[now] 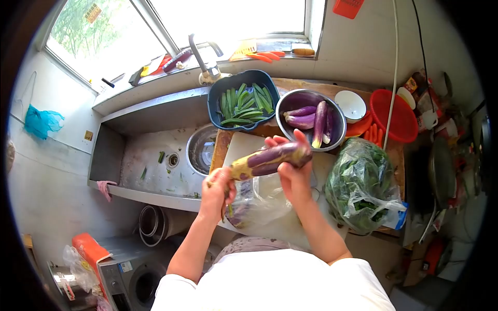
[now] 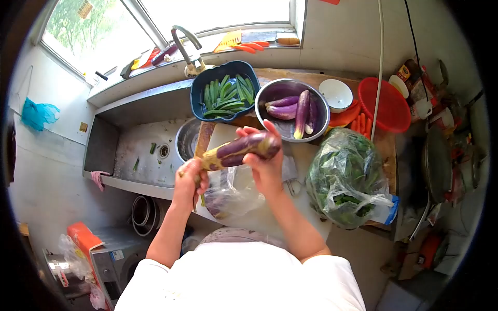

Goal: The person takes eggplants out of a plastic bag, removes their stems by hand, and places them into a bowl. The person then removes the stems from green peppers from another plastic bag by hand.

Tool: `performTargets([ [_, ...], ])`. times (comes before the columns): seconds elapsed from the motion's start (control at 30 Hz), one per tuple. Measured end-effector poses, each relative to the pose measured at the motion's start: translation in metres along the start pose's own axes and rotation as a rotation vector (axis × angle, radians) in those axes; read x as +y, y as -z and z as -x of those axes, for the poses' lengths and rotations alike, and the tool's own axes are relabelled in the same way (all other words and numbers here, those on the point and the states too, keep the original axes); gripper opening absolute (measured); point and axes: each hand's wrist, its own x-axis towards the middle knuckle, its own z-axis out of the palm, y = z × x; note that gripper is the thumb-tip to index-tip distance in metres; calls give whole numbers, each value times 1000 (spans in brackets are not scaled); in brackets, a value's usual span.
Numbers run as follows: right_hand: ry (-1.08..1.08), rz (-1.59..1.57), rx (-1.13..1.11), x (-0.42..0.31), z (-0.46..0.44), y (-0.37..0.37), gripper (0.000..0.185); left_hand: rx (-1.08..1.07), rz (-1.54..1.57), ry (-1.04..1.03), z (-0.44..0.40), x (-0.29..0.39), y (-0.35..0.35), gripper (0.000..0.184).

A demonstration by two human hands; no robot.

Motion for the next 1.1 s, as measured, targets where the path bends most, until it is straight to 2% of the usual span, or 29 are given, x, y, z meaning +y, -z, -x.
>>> performTargets([
  [0.03, 33, -14, 18, -8, -6, -3, 82, -130, -126, 40, 6, -3, 1, 13],
  [0.07, 57, 10, 84, -16, -10, -8, 72, -221, -228, 90, 13, -1, 0, 21],
  [0.17, 141, 211, 59, -21, -11, -6, 72, -390, -523, -66, -4, -9, 22, 30],
  [0.2, 180, 249, 69, -18, -11, -8, 69, -296, -375, 74, -4, 3, 20, 28],
  [0.23, 187, 230, 69, -18, -11, -11, 68, -257, -349, 98, -6, 6, 16, 27],
  [0.3, 198, 188, 65, -20, -14, -20, 66, -404, -337, 126, -3, 8, 2, 28],
  [0.5, 192, 160, 4, -47, -20, -20, 67, -351, -256, 56, -15, 20, 15, 24],
  [0.63, 177, 170, -70, -40, -16, -25, 69, -537, -438, 52, -3, 13, -31, 26],
  [0.7, 150, 163, -113, -39, -15, -27, 71, -566, -368, 196, 1, 15, -42, 22],
  [0.77, 126, 165, -146, -43, -14, -24, 81, -662, -269, 337, 1, 11, -44, 20],
  [0.87, 115, 192, -162, -37, -10, -25, 93, -561, -306, 406, 11, -5, -53, 19],
  [0.93, 93, 267, -75, -30, -5, -20, 94, -473, -351, 426, 13, -13, -54, 20],
  [1.0, 60, 325, 35, -26, 4, -21, 93, -424, -457, 363, 11, -23, -52, 19],
  [1.1, 169, 552, 83, -20, 15, -28, 88, -390, -543, 188, 17, -25, -52, 17],
])
